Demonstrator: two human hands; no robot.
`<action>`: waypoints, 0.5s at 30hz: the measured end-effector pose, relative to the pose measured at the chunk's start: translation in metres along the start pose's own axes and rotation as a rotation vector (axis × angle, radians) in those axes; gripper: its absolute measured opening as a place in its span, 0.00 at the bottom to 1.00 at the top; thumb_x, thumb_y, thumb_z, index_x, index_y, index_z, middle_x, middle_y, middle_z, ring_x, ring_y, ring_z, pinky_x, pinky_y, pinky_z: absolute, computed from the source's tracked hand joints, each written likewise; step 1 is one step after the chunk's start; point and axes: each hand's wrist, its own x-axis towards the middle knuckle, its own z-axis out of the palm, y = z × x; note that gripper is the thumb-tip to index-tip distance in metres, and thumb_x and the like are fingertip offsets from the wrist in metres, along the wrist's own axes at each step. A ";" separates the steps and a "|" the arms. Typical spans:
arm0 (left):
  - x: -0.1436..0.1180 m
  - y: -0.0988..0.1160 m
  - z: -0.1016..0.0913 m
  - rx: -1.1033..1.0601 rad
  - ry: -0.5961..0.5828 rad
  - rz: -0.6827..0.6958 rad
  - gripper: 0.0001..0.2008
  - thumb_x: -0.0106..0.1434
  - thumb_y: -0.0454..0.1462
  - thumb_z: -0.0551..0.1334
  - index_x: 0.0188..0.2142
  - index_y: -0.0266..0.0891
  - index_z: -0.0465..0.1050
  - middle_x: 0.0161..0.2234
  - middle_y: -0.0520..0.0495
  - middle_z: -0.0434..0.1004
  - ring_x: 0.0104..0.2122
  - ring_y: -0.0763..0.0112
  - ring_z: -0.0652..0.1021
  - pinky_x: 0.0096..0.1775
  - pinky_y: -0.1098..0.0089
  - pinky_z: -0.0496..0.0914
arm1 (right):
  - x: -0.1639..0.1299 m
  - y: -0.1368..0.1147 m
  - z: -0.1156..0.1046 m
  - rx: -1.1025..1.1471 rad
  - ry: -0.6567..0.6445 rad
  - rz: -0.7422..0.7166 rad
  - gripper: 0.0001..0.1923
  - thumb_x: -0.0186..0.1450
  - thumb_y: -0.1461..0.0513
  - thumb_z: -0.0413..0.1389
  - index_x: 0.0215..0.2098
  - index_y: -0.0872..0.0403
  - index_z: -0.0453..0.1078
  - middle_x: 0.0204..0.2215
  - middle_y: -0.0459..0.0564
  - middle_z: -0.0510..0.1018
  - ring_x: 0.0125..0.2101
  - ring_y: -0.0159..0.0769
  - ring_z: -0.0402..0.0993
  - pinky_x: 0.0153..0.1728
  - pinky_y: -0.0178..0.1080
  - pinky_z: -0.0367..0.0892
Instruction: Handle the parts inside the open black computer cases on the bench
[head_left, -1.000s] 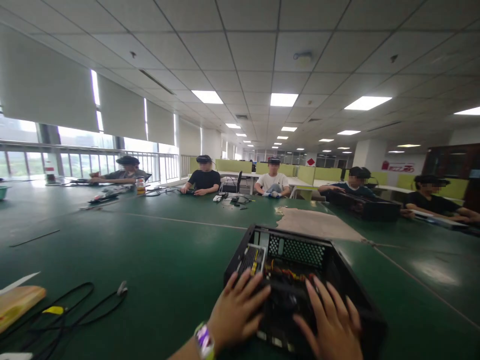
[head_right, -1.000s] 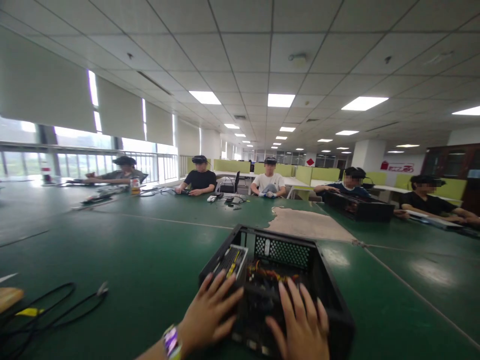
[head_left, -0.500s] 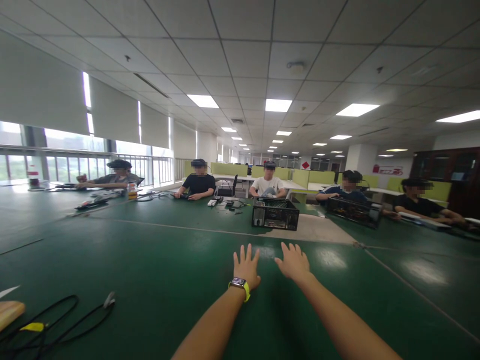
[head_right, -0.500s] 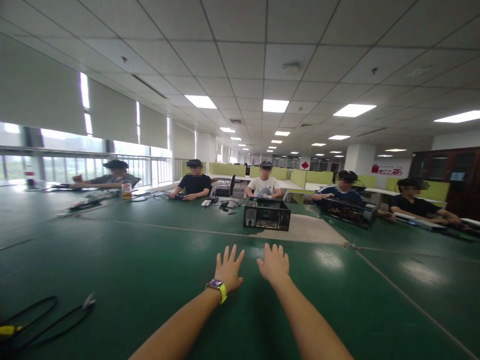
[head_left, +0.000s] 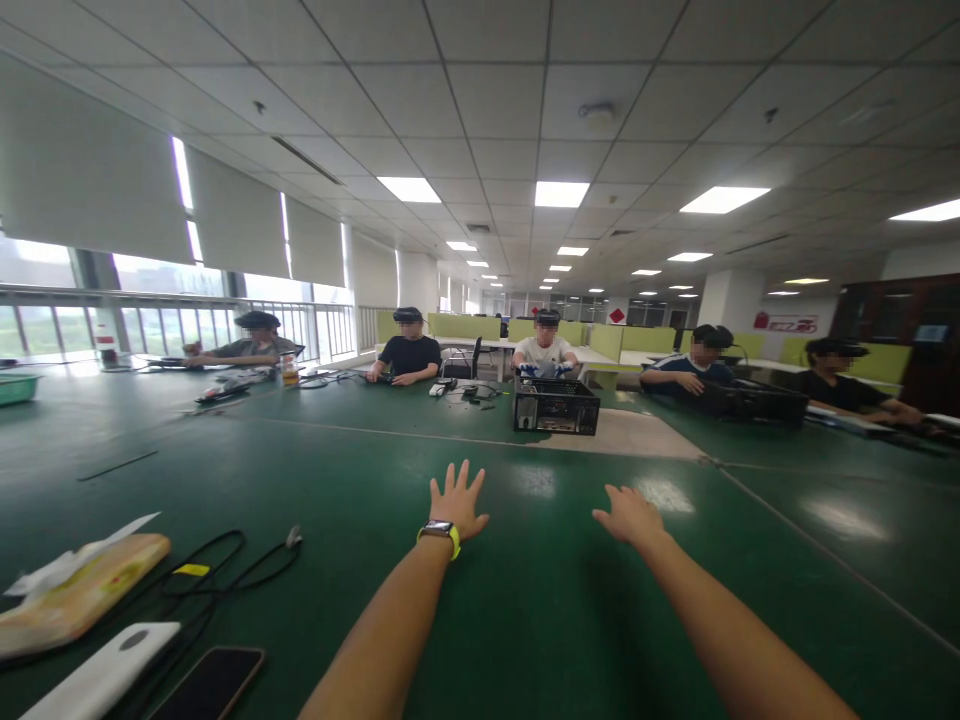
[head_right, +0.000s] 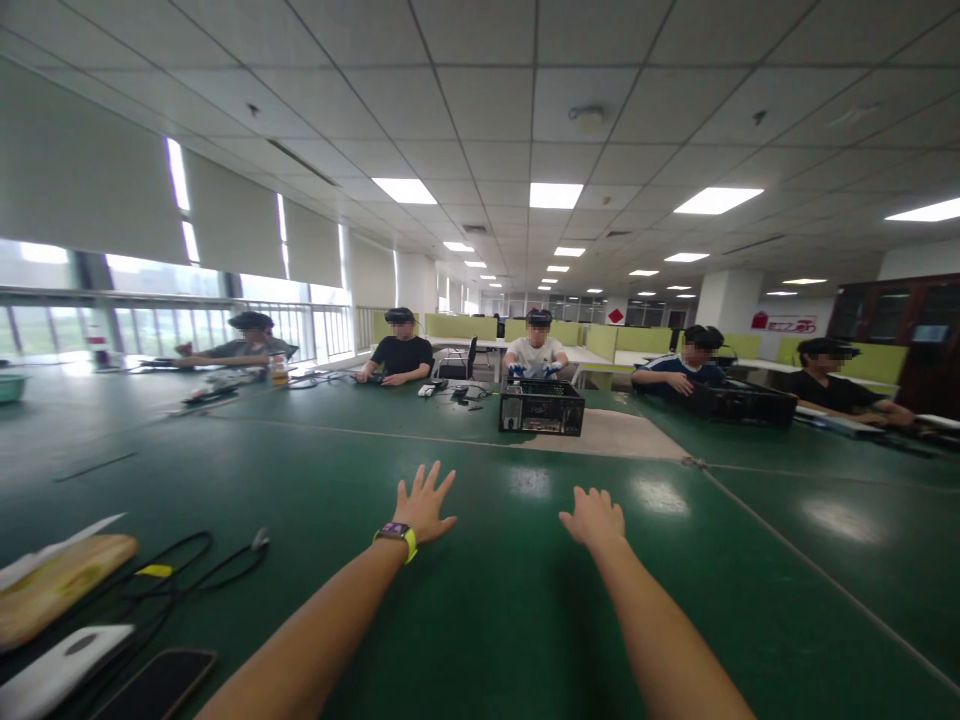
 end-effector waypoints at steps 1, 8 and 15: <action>-0.005 0.000 -0.003 -0.021 -0.003 0.022 0.43 0.54 0.51 0.60 0.66 0.51 0.41 0.68 0.45 0.32 0.65 0.45 0.39 0.58 0.37 0.42 | -0.004 0.002 0.001 0.001 -0.001 -0.003 0.33 0.63 0.50 0.50 0.62 0.56 0.54 0.59 0.61 0.61 0.59 0.50 0.55 0.54 0.50 0.56; -0.033 0.006 -0.020 -0.157 0.017 0.080 0.43 0.56 0.56 0.55 0.66 0.51 0.37 0.68 0.45 0.29 0.65 0.46 0.42 0.55 0.34 0.49 | -0.036 0.016 0.005 0.003 0.017 -0.065 0.36 0.62 0.48 0.50 0.64 0.54 0.50 0.62 0.58 0.56 0.61 0.48 0.51 0.57 0.48 0.54; -0.059 0.019 -0.026 -0.276 0.142 0.057 0.40 0.60 0.56 0.52 0.66 0.51 0.34 0.68 0.46 0.26 0.65 0.51 0.43 0.56 0.38 0.53 | -0.064 0.017 0.004 -0.034 0.056 -0.086 0.37 0.63 0.47 0.48 0.64 0.54 0.49 0.63 0.58 0.56 0.62 0.48 0.50 0.57 0.48 0.53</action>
